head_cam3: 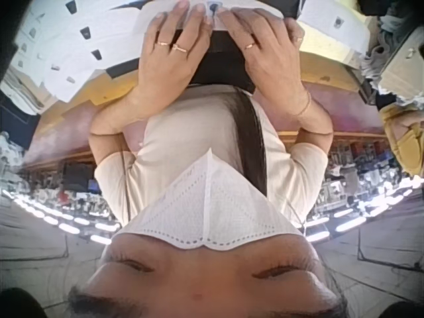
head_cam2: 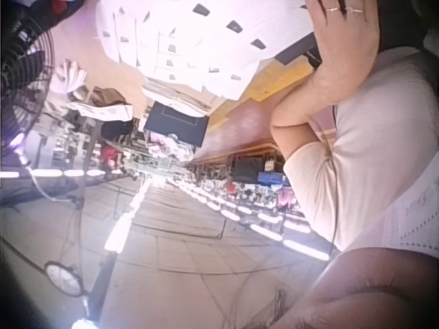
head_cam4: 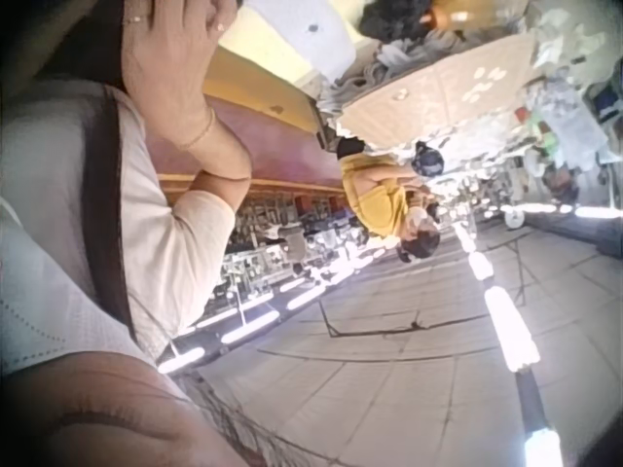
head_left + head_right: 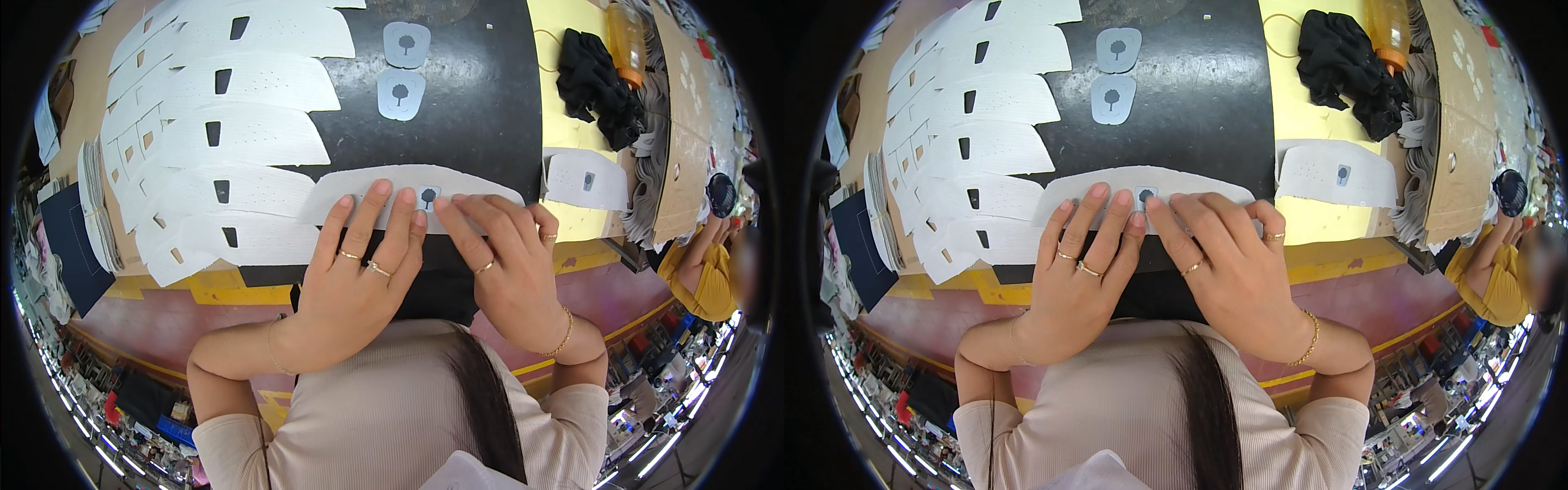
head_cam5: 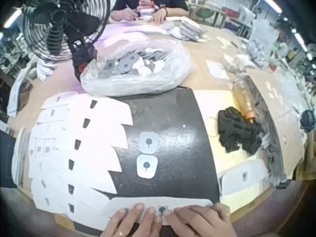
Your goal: The person applies glue from a squeeze bottle onto white fabric pieces and presses them onto a black work surface. They repeatedly pick up fabric pieces, apply glue, and smooth them down, building a layered assembly.
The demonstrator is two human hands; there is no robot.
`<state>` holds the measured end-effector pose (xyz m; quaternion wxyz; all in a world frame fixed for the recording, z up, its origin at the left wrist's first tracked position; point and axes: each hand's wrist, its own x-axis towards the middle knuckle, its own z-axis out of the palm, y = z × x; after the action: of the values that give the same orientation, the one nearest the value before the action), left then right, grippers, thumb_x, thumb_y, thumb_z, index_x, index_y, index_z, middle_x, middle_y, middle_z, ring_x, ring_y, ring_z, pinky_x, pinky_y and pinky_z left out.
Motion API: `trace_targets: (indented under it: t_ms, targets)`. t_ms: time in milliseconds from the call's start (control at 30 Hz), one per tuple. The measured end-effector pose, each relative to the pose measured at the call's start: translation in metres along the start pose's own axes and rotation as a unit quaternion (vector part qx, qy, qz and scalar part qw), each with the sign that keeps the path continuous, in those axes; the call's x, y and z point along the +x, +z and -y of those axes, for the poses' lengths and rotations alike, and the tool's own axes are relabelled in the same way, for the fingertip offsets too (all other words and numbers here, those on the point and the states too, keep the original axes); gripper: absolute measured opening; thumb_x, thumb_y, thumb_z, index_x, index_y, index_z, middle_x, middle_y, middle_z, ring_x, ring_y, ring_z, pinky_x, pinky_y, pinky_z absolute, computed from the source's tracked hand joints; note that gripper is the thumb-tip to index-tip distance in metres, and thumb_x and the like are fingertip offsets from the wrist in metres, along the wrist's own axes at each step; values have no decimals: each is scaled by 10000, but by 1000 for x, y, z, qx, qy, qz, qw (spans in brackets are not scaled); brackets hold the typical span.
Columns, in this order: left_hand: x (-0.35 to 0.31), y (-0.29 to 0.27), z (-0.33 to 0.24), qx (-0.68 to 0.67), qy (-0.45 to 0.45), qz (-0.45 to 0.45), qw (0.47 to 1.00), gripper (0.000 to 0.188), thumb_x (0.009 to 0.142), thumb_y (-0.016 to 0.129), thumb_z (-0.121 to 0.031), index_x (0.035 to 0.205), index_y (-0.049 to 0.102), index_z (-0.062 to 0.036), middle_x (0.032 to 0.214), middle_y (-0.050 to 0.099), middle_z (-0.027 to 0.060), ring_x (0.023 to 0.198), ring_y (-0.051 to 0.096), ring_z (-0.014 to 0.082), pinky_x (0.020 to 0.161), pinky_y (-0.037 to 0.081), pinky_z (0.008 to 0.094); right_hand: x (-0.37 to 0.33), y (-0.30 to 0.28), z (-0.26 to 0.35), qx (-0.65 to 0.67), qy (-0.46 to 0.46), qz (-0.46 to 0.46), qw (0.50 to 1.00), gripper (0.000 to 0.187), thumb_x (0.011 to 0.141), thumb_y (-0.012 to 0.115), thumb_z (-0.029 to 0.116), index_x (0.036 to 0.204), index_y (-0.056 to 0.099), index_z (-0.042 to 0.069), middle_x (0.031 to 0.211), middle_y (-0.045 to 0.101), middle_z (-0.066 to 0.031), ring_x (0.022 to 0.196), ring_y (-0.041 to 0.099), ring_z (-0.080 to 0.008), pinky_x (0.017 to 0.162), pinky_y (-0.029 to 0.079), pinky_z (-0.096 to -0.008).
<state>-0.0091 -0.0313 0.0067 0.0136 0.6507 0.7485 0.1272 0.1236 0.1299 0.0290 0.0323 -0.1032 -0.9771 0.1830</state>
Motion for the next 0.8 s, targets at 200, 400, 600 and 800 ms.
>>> trace_targets:
  t_ms: [200, 400, 600, 800]
  targets:
    - [7, -4, 1, -18, -2, 3, 1000, 313, 844, 620, -120, 1125, 668, 9, 1371, 565, 186, 1290, 527, 401, 1031, 466, 493, 13, 6, 2, -41, 7, -11, 999, 650, 735, 616, -55, 1364, 622, 111, 1123, 582, -33, 1044, 577, -218, 883, 353, -377]
    - [11, -10, -3, -13, -8, 30, 999, 358, 827, 628, -90, 1167, 649, 20, 1420, 534, 191, 1313, 506, 396, 1032, 462, 494, 15, 9, 1, -81, -16, -26, 996, 447, 860, 606, 128, 1300, 643, 63, 1085, 579, -35, 1025, 575, -199, 905, 374, -400]
    - [2, -12, 3, -56, -14, 67, 996, 430, 825, 623, -101, 1242, 629, 7, 1470, 504, 189, 1368, 466, 400, 1116, 395, 502, -4, 19, -2, -56, 0, -64, 996, 441, 847, 600, 120, 1277, 645, 31, 1186, 599, -60, 1108, 581, -205, 964, 395, -405]
    - [5, -11, 0, -32, -18, 63, 997, 477, 821, 659, -77, 1292, 613, -18, 1495, 491, 149, 1403, 437, 364, 1138, 370, 509, 0, 16, 8, -151, -19, -44, 987, 453, 844, 597, 120, 1283, 639, 16, 1241, 596, -77, 1142, 582, -215, 991, 404, -414]
